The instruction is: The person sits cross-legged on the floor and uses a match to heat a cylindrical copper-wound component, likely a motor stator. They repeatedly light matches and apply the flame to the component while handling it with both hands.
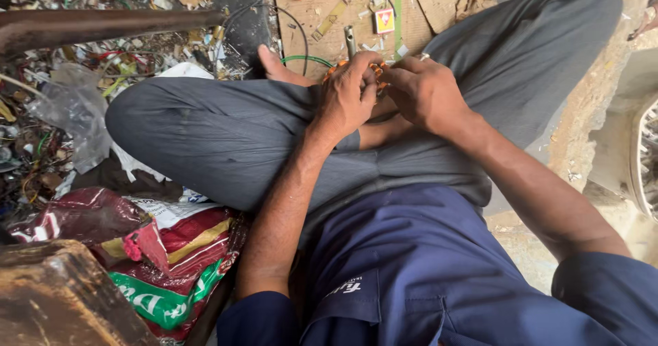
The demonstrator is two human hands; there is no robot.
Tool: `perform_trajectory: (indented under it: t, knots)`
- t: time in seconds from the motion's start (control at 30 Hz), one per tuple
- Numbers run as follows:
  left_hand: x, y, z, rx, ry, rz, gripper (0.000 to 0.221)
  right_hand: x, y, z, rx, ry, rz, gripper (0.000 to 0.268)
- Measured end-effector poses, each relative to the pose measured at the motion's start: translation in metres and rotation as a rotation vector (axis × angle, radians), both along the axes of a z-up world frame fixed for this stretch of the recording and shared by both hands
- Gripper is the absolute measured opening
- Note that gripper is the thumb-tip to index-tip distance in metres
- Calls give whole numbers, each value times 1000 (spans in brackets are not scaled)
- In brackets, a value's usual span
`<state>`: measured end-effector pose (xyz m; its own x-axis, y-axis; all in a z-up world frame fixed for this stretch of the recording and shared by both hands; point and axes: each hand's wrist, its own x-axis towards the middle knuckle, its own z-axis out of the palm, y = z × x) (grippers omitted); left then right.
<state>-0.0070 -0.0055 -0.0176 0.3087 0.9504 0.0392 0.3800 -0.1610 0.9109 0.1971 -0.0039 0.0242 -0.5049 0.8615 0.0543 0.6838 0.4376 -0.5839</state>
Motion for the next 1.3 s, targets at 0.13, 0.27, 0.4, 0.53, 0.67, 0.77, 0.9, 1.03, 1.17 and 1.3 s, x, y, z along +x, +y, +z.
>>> perform_trajectory:
  t: [0.13,0.27,0.4,0.53,0.67,0.77,0.9,1.03,1.17,1.3]
  knots:
    - [-1,3,1,-1,3,0,40,-1,3,1,112,-46,105,21]
    - [-1,-1,-3,-11,10,-13,39,2,-2,-3,133,-76,135,23]
    - [-2,0,-8,-14,27,-18,38,3,0,-3,125,-99,164,28]
    - [0,0,-7,-20,35,-39,41,3,2,-4,46,-99,143,24]
    - [-2,1,-2,-17,5,-66,41,0,4,-15,-144,63,1,12]
    - [-4,2,1,23,-3,-72,44,-2,10,-27,-737,268,-305,7]
    - [-3,2,-1,-1,19,-64,45,-4,21,-33,-1213,376,-543,18]
    - [0,2,-8,39,40,-72,43,-2,14,-21,-951,332,-445,12]
    - [0,2,-13,6,22,-62,48,0,0,-10,-124,140,-51,17]
    - [-1,0,-12,-50,6,-56,50,3,-4,-9,-3,24,99,19]
